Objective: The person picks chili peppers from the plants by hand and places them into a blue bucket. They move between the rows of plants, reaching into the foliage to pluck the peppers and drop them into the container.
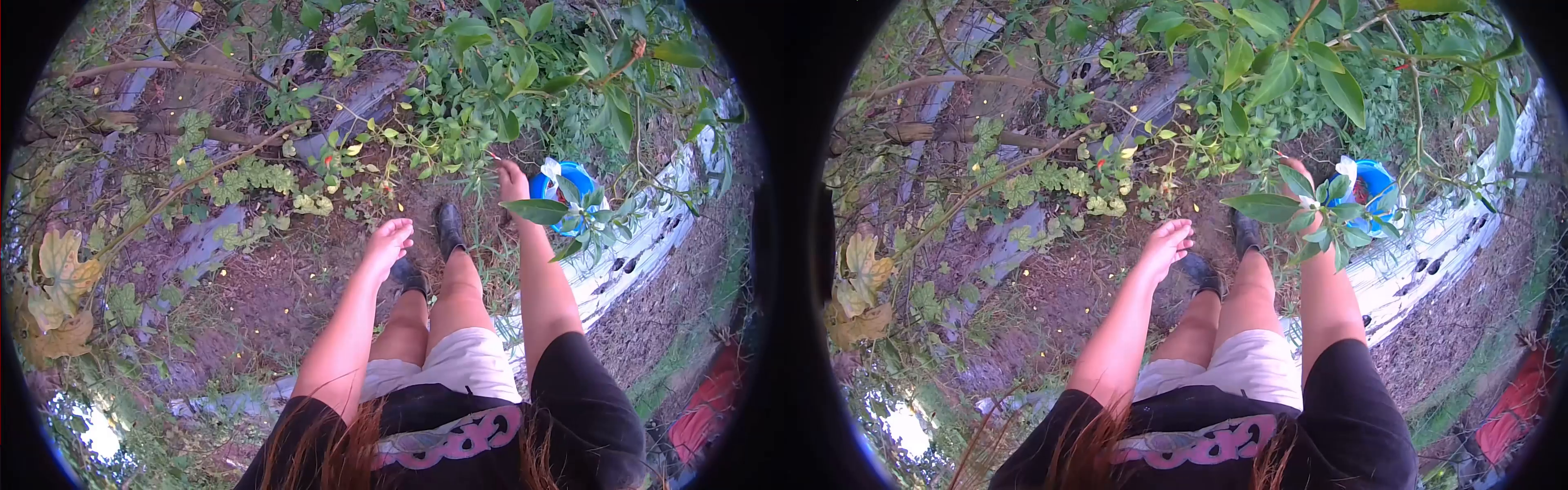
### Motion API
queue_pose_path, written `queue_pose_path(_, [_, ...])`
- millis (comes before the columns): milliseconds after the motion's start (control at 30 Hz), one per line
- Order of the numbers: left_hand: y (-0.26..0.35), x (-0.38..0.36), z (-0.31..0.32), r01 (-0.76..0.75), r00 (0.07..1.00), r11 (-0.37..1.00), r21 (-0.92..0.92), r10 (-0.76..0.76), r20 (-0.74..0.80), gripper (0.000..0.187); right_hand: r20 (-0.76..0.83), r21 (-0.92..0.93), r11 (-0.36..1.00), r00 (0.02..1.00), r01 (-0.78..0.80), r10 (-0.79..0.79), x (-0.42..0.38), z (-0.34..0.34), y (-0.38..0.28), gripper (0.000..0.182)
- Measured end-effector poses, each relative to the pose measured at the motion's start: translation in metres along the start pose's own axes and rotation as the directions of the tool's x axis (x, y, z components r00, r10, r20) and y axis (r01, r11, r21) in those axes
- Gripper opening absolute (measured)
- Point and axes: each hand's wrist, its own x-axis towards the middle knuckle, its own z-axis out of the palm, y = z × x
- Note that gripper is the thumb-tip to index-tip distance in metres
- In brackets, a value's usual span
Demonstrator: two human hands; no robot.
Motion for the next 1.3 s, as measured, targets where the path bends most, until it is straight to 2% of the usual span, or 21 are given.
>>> queue_pose_path(100, [-0.012,-0.002,-0.006,0.033,0.999,0.999,0.023,-0.032,-0.010,0.027,0.101,-0.291,0.916,0.944,-0.275,0.316,0.035,0.003,0.006,0.028])
queue_pose_path(200, [-0.020,-0.006,-0.016,0.070,0.997,0.997,0.041,-0.069,-0.024,0.026,0.434,-0.430,0.891,0.833,-0.143,0.343,0.052,0.003,0.001,0.029])
queue_pose_path(233, [-0.024,-0.007,-0.020,0.070,0.997,0.997,0.041,-0.069,-0.031,0.026,0.424,-0.462,0.873,0.824,-0.159,0.375,0.052,0.006,0.000,0.028])
queue_pose_path(333, [-0.034,-0.013,-0.033,0.066,0.996,0.997,0.030,-0.064,-0.067,0.028,0.396,-0.326,0.903,0.827,-0.279,0.398,0.041,0.016,0.005,0.025])
queue_pose_path(367, [-0.036,-0.016,-0.038,0.077,0.995,0.997,0.032,-0.074,-0.072,0.027,0.273,-0.181,0.952,0.917,-0.246,0.289,0.032,0.027,0.013,0.021])
queue_pose_path(433, [-0.040,-0.023,-0.047,0.099,0.992,0.995,0.034,-0.096,-0.082,0.027,0.404,-0.031,0.972,0.887,-0.232,0.224,0.023,0.028,0.019,0.019])
queue_pose_path(467, [-0.043,-0.028,-0.051,0.105,0.990,0.994,0.033,-0.101,-0.094,0.027,0.468,0.124,0.855,0.789,-0.503,0.397,0.020,0.025,0.014,0.017])
queue_pose_path(500, [-0.048,-0.031,-0.055,0.111,0.988,0.993,0.032,-0.107,-0.107,0.027,0.512,0.245,0.640,0.658,-0.728,0.552,0.019,0.021,-0.002,0.015])
queue_pose_path(600, [-0.069,-0.043,-0.064,0.129,0.983,0.991,0.043,-0.122,-0.135,0.025,0.461,0.363,0.462,0.587,-0.809,0.666,0.019,0.015,-0.020,0.014])
queue_pose_path(733, [-0.100,-0.062,-0.075,0.188,0.972,0.981,0.058,-0.177,-0.157,0.025,0.448,0.360,0.445,0.570,-0.820,0.689,0.024,0.006,-0.021,0.017])
queue_pose_path(867, [-0.131,-0.079,-0.085,0.242,0.957,0.970,0.027,-0.234,-0.174,0.025,0.443,0.371,0.472,0.599,-0.800,0.667,0.029,-0.004,-0.032,0.019])
queue_pose_path(967, [-0.144,-0.091,-0.091,0.257,0.948,0.966,-0.011,-0.254,-0.190,0.026,0.396,0.455,0.513,0.682,-0.728,0.616,0.037,-0.008,-0.046,0.020])
queue_pose_path(1100, [-0.149,-0.102,-0.096,0.237,0.948,0.971,-0.039,-0.240,-0.211,0.025,0.375,0.548,0.508,0.738,-0.665,0.561,0.051,-0.017,-0.071,0.023])
queue_pose_path(1233, [-0.149,-0.112,-0.095,0.209,0.948,0.972,-0.105,-0.228,-0.221,0.025,0.380,0.514,0.607,0.795,-0.606,0.473,0.061,-0.026,-0.104,0.024])
queue_pose_path(1300, [-0.147,-0.120,-0.094,0.207,0.944,0.970,-0.127,-0.232,-0.235,0.025,0.400,0.576,0.570,0.810,-0.586,0.428,0.065,-0.030,-0.129,0.023])
